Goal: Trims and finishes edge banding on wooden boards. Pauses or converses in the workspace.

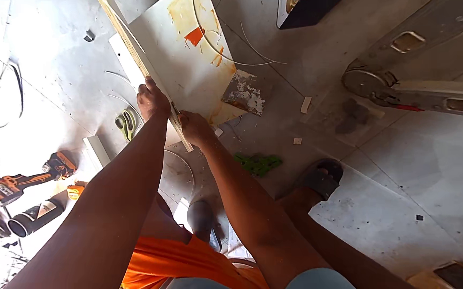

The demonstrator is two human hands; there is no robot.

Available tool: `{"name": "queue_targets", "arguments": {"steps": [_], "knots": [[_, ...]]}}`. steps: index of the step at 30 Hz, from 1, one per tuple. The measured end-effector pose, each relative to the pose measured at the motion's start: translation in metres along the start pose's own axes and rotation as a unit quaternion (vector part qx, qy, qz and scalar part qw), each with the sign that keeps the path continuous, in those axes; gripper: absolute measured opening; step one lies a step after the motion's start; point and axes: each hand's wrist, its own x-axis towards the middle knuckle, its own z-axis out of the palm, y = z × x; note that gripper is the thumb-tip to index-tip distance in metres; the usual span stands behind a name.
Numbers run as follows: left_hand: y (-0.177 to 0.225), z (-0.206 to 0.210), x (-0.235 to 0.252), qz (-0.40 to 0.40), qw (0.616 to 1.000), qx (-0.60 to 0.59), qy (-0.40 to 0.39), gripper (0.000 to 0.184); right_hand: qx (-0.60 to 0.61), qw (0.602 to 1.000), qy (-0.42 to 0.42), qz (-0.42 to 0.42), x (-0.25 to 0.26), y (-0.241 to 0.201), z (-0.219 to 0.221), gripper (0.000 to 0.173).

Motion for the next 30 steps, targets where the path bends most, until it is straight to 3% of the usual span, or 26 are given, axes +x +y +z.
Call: {"name": "queue_targets", "arguments": {"steps": [18, 23, 26, 30], "knots": [[0.002, 0.001, -0.001, 0.007, 1.0, -0.001, 0.011, 0.065, 0.027, 0.998, -0.022, 0.05, -0.06, 0.047, 0.012, 0.047], [0.009, -0.001, 0.021, 0.034, 0.999, 0.018, -0.009, 0.07, 0.061, 0.997, 0.031, 0.038, -0.106, 0.072, -0.002, 0.046], [0.02, -0.009, 0.046, 0.011, 1.0, -0.021, -0.015, 0.075, 0.07, 0.995, 0.069, -0.01, -0.1, 0.063, -0.017, 0.045], [0.01, 0.002, 0.028, 0.0, 0.994, -0.104, -0.021, 0.072, 0.055, 0.995, 0.054, -0.058, -0.068, 0.041, -0.027, 0.048]]}}
